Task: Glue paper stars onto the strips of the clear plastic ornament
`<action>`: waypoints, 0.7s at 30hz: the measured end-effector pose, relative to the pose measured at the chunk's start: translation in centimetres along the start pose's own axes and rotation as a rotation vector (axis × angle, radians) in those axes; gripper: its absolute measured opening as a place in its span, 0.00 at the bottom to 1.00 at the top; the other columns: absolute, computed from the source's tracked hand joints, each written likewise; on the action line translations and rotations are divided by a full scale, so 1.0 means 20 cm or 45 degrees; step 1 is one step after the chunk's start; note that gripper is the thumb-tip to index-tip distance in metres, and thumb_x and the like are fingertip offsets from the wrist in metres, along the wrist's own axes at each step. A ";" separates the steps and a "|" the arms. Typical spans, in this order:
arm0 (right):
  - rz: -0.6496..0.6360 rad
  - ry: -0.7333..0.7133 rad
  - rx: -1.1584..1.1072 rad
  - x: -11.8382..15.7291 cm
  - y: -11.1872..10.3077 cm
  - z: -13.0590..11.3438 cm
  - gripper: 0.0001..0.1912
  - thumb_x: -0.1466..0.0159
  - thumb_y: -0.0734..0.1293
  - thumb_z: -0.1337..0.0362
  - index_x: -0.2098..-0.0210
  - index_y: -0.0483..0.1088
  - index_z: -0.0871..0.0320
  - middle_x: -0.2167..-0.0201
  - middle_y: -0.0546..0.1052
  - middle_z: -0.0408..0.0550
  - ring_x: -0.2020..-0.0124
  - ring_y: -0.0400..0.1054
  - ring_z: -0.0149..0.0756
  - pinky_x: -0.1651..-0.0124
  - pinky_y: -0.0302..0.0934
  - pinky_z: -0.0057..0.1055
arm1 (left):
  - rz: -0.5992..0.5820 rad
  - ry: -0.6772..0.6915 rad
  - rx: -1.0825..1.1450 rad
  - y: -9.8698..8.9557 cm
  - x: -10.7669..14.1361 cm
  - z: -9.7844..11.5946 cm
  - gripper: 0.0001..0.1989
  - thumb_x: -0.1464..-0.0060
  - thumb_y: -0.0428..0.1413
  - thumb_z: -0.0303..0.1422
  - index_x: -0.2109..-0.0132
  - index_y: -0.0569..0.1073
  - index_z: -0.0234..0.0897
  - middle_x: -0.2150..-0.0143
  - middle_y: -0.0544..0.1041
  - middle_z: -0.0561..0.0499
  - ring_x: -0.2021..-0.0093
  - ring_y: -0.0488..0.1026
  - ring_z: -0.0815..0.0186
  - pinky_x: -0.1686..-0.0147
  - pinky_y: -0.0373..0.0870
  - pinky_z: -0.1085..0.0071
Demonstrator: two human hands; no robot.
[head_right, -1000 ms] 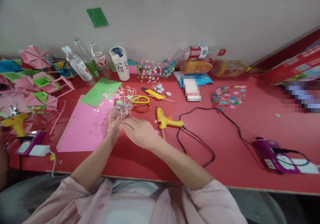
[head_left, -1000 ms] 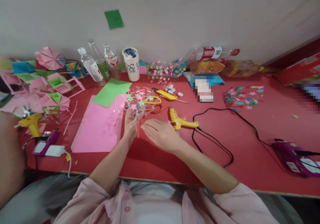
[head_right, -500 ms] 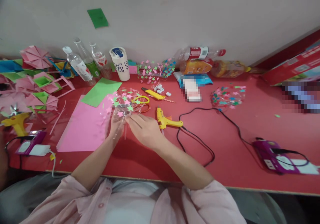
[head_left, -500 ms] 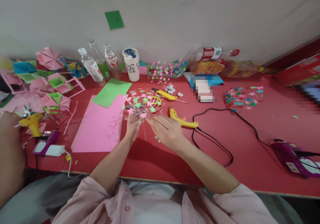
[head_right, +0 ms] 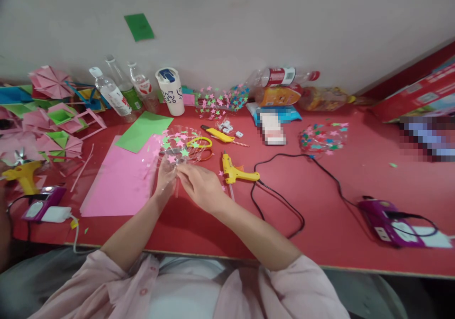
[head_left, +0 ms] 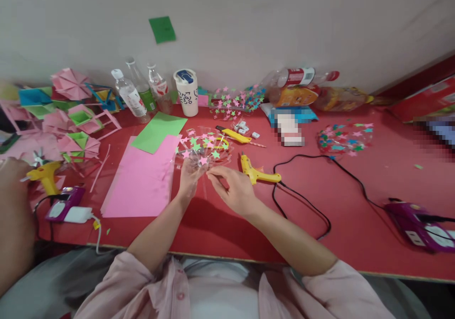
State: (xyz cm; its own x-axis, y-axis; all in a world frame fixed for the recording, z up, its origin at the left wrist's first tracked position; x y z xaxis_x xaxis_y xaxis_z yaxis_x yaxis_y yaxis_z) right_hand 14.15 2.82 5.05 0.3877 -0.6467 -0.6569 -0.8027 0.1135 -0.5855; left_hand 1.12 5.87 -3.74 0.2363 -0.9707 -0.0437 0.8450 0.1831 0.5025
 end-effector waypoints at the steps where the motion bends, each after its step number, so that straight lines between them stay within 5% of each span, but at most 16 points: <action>1: 0.017 -0.045 0.018 0.00 0.00 0.00 0.07 0.36 0.61 0.69 0.58 0.68 0.57 0.64 0.79 0.47 0.64 0.75 0.32 0.61 0.69 0.27 | -0.008 -0.002 0.009 0.00 0.00 0.00 0.23 0.67 0.69 0.38 0.63 0.69 0.38 0.68 0.73 0.56 0.69 0.71 0.72 0.65 0.67 0.75; 6: 0.089 -0.077 0.008 0.00 0.00 -0.01 0.10 0.36 0.62 0.71 0.56 0.67 0.56 0.64 0.79 0.46 0.64 0.75 0.31 0.59 0.69 0.27 | -0.005 -0.001 0.040 -0.01 0.00 -0.01 0.24 0.67 0.69 0.38 0.63 0.69 0.38 0.68 0.73 0.56 0.68 0.71 0.73 0.65 0.68 0.76; 21: -0.028 -0.208 0.071 0.00 -0.01 -0.04 0.08 0.36 0.59 0.73 0.62 0.68 0.58 0.65 0.79 0.49 0.62 0.74 0.31 0.60 0.69 0.26 | -0.024 -0.001 0.001 -0.02 0.00 -0.02 0.18 0.61 0.67 0.32 0.62 0.70 0.38 0.69 0.74 0.56 0.71 0.71 0.74 0.67 0.68 0.76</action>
State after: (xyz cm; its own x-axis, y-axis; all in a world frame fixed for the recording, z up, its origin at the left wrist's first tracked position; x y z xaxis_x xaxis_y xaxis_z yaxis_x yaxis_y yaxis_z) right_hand 14.00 2.19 5.57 0.4768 -0.5188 -0.7096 -0.7685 0.1457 -0.6230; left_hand 1.02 5.89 -4.31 0.2198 -0.9741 -0.0529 0.8491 0.1643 0.5021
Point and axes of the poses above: each hand's wrist, its own x-axis away from the middle knuckle, its own y-axis out of the palm, z = x × y, the point moved 3 cm from there along -x, towards the middle knuckle
